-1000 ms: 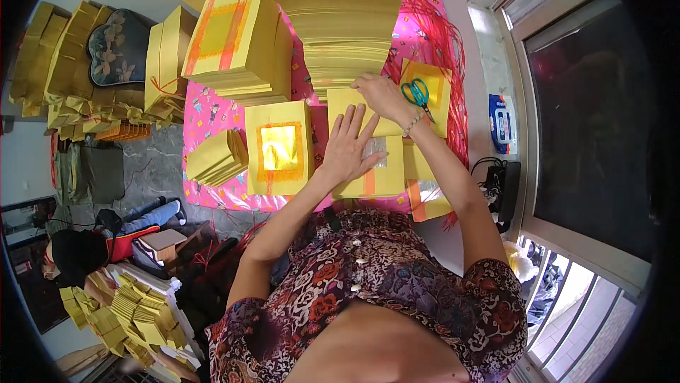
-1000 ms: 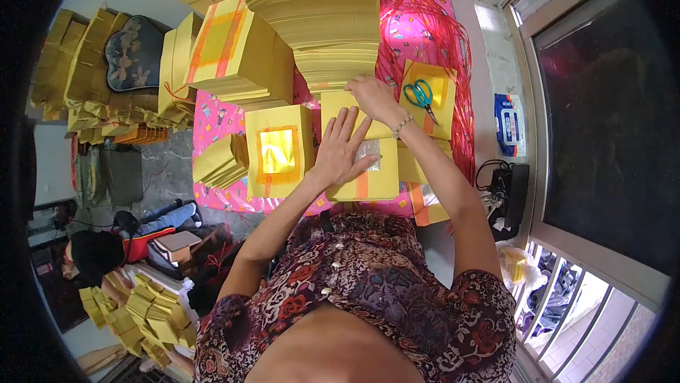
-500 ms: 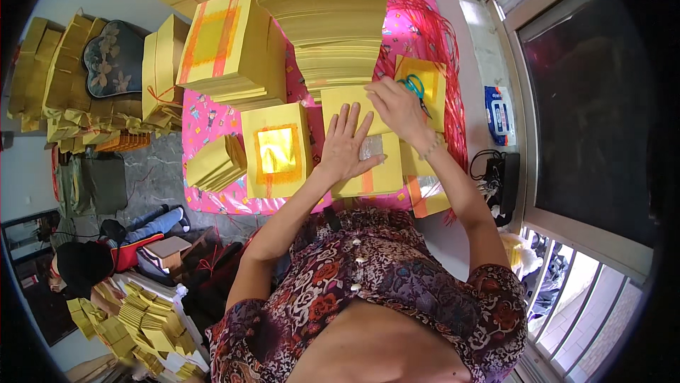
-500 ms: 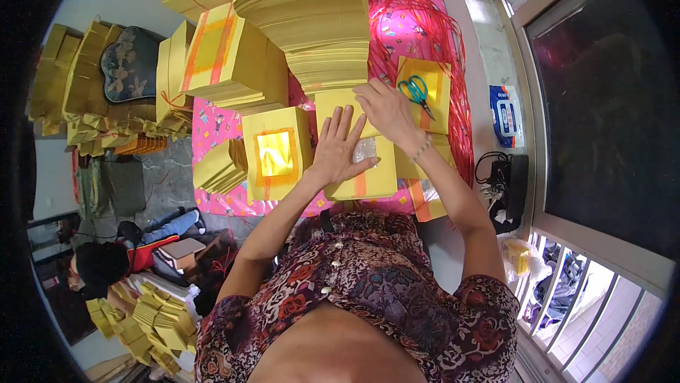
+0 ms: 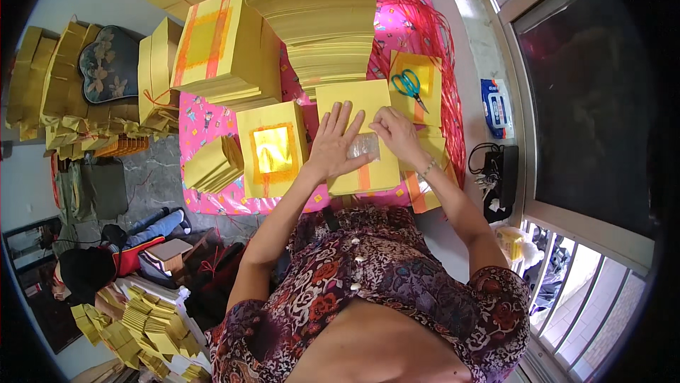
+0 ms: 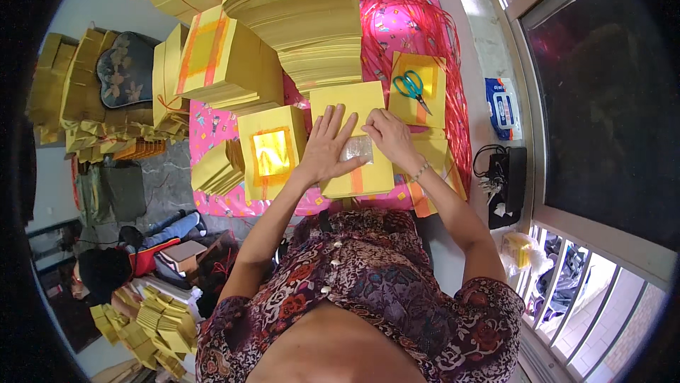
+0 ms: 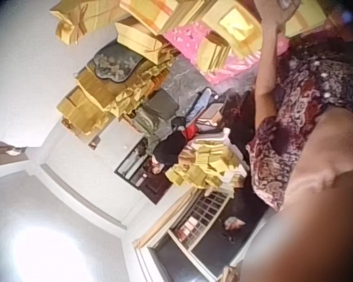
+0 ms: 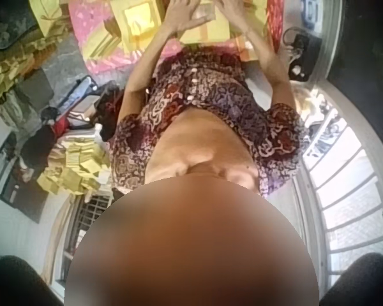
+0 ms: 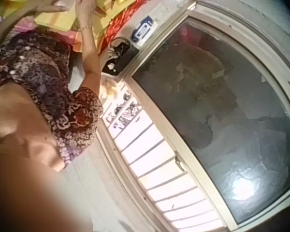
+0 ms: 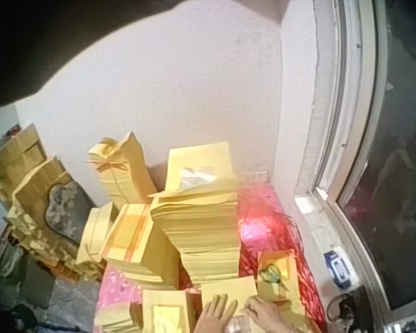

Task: Apply silver or gold foil squares onto stacks of yellow joss paper.

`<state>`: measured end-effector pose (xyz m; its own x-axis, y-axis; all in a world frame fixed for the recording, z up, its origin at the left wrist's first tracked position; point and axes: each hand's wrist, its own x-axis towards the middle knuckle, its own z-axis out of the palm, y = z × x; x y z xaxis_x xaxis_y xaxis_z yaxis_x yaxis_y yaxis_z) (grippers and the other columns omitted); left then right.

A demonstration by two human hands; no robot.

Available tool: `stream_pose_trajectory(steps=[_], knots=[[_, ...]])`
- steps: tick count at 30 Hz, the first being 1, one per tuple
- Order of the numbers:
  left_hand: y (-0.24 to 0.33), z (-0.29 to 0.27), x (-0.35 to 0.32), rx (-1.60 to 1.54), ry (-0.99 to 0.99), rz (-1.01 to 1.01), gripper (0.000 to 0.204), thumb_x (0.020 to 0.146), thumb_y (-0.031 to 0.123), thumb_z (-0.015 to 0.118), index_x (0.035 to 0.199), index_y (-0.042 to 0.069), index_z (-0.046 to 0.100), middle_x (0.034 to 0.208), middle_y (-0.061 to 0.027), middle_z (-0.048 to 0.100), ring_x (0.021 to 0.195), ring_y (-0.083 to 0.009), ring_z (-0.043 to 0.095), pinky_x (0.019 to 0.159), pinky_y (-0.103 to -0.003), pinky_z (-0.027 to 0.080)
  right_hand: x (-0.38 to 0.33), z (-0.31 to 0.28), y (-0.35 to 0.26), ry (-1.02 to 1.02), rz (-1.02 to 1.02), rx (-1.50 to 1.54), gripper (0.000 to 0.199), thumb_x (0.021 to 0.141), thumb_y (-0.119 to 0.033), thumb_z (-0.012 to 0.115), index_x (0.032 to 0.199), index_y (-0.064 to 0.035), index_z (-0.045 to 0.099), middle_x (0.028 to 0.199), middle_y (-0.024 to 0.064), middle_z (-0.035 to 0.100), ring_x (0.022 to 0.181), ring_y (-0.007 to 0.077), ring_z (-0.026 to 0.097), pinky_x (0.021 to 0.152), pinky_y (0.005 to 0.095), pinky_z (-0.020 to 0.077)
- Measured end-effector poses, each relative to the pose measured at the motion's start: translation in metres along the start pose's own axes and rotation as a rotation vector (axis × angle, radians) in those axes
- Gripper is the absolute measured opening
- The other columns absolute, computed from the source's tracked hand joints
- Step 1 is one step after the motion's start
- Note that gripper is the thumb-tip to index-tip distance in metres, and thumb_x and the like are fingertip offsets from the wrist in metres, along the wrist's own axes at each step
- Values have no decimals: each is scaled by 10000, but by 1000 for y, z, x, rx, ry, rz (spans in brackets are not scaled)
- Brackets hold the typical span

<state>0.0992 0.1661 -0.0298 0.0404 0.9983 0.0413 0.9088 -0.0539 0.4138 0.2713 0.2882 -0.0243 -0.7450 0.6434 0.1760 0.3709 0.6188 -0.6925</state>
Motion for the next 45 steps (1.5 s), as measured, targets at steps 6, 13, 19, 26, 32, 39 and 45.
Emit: stream_pose_trajectory(steps=[6, 13, 19, 26, 32, 39, 45], knots=[[3, 0, 0, 61, 14, -7, 1015, 809, 714, 579, 1560, 99, 283, 1606, -257, 175, 1495, -451, 116, 1199, -560, 140, -1, 3, 4, -15, 19, 30, 202, 909, -192, 658, 916, -47, 517, 872, 114, 578, 865, 330, 584, 759, 444, 465], [-5, -2, 0, -3, -26, 3, 972, 851, 695, 548, 1569, 110, 255, 1607, -264, 162, 1495, -456, 105, 1200, -561, 131, -1, -4, 0, -29, -82, -43, 283, 857, -254, 707, 1059, -81, 610, 933, 94, 568, 912, 317, 574, 783, 422, 479], [-4, -9, 4, -21, 1, 24, 811, 891, 499, 607, 1544, 123, 309, 1581, -263, 230, 1474, -454, 180, 1187, -546, 190, -1, -11, -1, -12, -289, -352, 344, 811, -286, 725, 1100, -113, 657, 881, 68, 531, 900, 253, 558, 765, 387, 478], [-7, -11, 17, 234, 193, 7, 590, 868, 144, 620, 1440, 137, 476, 1451, -172, 492, 1337, -364, 468, 1100, -495, 373, 12, -19, -5, 83, -318, -235, 369, 832, -299, 735, 1126, -95, 645, 916, 73, 537, 917, 260, 544, 786, 389, 464], [15, -32, 34, 250, 341, 53, 631, 824, 101, 631, 1437, 145, 487, 1428, -157, 517, 1324, -367, 481, 1101, -499, 371, 11, -13, 14, 495, 215, -37, 528, 936, -270, 674, 1349, -8, 474, 1117, 129, 603, 1033, 254, 583, 880, 369, 495], [51, -32, 30, 121, 295, 178, 747, 735, 61, 698, 1444, 139, 477, 1480, -206, 435, 1378, -400, 401, 1128, -526, 335, -20, -65, 13, 207, 607, 1158, 424, 948, -81, 603, 1348, -9, 484, 1191, 88, 643, 1049, 170, 647, 826, 308, 565], [52, -23, -7, -128, 416, 210, 609, 775, 29, 689, 1364, 117, 562, 1414, -195, 490, 1336, -407, 443, 1108, -562, 345, -104, -95, 81, 506, 624, 974, 339, 942, -81, 511, 1269, 4, 543, 1153, 98, 644, 1057, 192, 641, 884, 336, 532]])
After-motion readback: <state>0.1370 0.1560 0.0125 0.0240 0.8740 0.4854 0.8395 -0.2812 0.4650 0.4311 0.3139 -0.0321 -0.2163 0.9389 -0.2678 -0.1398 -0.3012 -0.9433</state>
